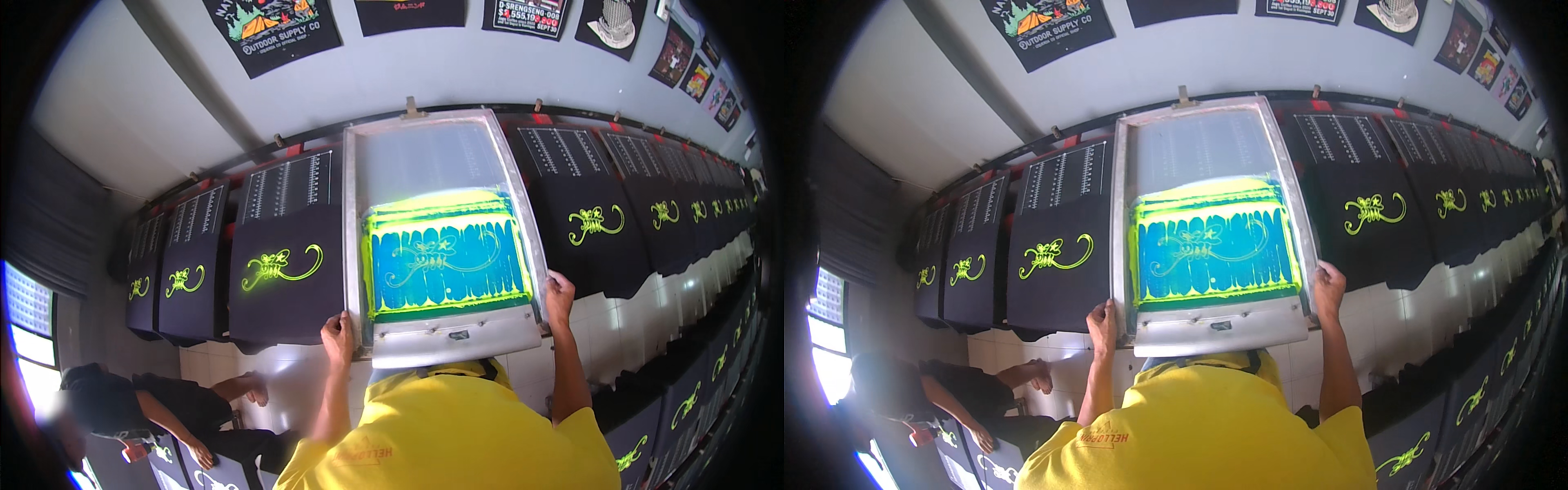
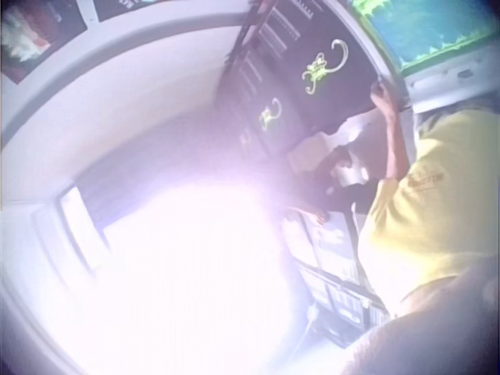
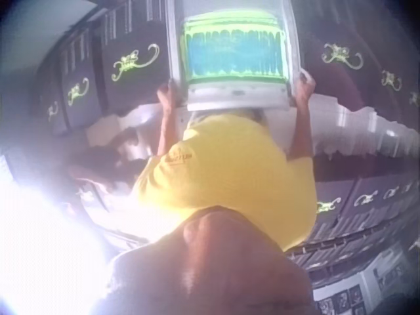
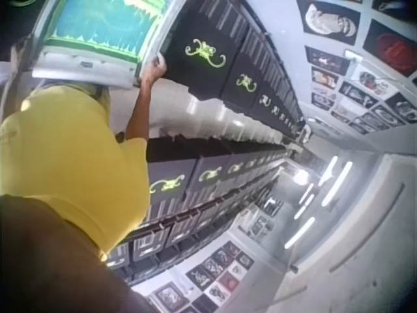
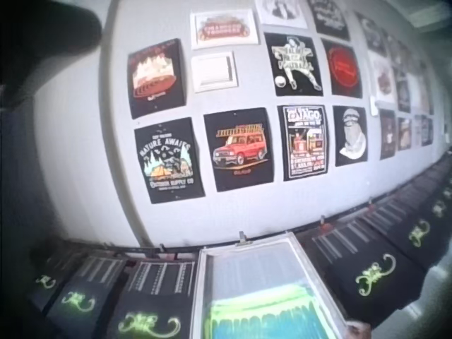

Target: The person performs screen printing by sliding a squeegee across a screen frame to apply green ink to garments on boards, repeating the process for multiple items.

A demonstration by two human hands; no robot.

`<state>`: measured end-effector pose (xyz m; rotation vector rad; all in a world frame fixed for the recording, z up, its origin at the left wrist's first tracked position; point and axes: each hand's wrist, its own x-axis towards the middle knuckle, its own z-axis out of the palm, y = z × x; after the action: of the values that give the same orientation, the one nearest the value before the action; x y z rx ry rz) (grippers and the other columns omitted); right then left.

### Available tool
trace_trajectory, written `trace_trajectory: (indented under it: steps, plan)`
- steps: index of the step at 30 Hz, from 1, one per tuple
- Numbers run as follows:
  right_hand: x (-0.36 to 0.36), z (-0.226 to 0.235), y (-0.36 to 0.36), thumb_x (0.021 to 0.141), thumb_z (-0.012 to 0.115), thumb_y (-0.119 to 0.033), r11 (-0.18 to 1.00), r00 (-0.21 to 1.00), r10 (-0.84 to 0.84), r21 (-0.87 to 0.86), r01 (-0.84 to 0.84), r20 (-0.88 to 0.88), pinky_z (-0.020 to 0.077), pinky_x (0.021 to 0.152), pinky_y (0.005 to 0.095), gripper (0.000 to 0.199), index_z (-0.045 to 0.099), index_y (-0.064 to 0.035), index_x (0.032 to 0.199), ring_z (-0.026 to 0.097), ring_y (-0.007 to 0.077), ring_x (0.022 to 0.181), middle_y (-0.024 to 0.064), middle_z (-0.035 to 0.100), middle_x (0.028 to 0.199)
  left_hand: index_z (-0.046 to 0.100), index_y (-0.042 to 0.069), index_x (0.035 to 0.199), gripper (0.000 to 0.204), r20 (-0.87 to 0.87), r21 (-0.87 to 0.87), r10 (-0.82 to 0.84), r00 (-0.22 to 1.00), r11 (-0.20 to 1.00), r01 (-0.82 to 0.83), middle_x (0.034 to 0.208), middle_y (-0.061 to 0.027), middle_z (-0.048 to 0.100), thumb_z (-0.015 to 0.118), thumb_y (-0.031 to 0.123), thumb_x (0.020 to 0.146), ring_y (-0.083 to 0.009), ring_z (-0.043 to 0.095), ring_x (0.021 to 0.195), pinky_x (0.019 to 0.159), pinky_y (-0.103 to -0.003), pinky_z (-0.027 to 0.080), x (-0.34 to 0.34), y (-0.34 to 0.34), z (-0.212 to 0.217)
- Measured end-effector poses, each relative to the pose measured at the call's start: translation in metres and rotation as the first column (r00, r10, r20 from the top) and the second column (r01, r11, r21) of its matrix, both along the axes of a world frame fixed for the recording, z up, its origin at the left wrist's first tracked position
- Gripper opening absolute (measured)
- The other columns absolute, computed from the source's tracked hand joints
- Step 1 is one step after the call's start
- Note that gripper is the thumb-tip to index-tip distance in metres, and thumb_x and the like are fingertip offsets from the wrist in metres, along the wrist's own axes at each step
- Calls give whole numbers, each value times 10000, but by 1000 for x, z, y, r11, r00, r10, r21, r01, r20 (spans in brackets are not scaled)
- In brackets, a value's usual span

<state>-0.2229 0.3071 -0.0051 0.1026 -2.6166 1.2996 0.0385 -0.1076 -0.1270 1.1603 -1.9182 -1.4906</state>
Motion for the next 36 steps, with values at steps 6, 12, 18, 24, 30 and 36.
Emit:
trace_trajectory:
  steps: [6, 12, 18, 24, 30, 36]
  plan:
    - [-5, 9, -1, 885, 616, -40, 1000, 1000, 3, -10, -3, 19, 507, 784, 269, 236, 689, 86, 1071, 653, 134, 841, 112, 721, 928, 697, -73, 925, 375, 77, -70, 5, 997, 998, 0, 796, -241, 678, 625, 294, 898, -351, 668, 737, 707, -411, 501, -2, -3, 2]
    - [-8, 20, -6, 890, 610, -59, 1000, 994, -6, 0, 6, 113, 518, 808, 291, 254, 685, 90, 1081, 681, 170, 872, 153, 728, 956, 706, -55, 931, 381, 104, -71, 13, 994, 997, -6, 834, -253, 683, 621, 314, 890, -404, 670, 792, 749, -433, 505, 2, -4, 13]
    - [-17, 2, 10, 902, 618, -29, 1000, 999, 26, -4, -26, 42, 484, 714, 248, 216, 691, 67, 1080, 600, 86, 763, 44, 692, 860, 698, -56, 928, 376, 124, -89, -4, 992, 996, 15, 797, -265, 662, 612, 307, 885, -406, 666, 764, 720, -435, 500, -2, -2, 31]
    - [-7, 14, 2, 896, 609, -6, 998, 999, 28, 52, -29, 22, 497, 753, 259, 211, 690, 74, 1074, 629, 116, 804, 86, 713, 891, 698, -62, 925, 384, 129, -65, 18, 991, 998, -9, 779, -264, 658, 619, 311, 877, -397, 664, 750, 715, -429, 500, -2, 2, 39]
    - [-8, 11, 2, 867, 595, -21, 999, 1000, 12, 41, -12, 17, 517, 809, 301, 243, 693, 80, 1065, 679, 197, 856, 172, 726, 935, 700, -65, 922, 389, 107, -33, 27, 994, 999, -23, 728, -231, 655, 633, 315, 869, -342, 655, 694, 697, -415, 494, 0, 1, 29]
    - [-9, 9, 4, 865, 599, -44, 1000, 999, -2, 18, 1, 51, 525, 820, 309, 252, 695, 79, 1063, 693, 215, 860, 193, 728, 941, 691, -57, 898, 379, 110, 5, 19, 994, 1000, -19, 650, -192, 620, 634, 317, 877, -280, 590, 604, 640, -405, 466, 0, 3, 41]
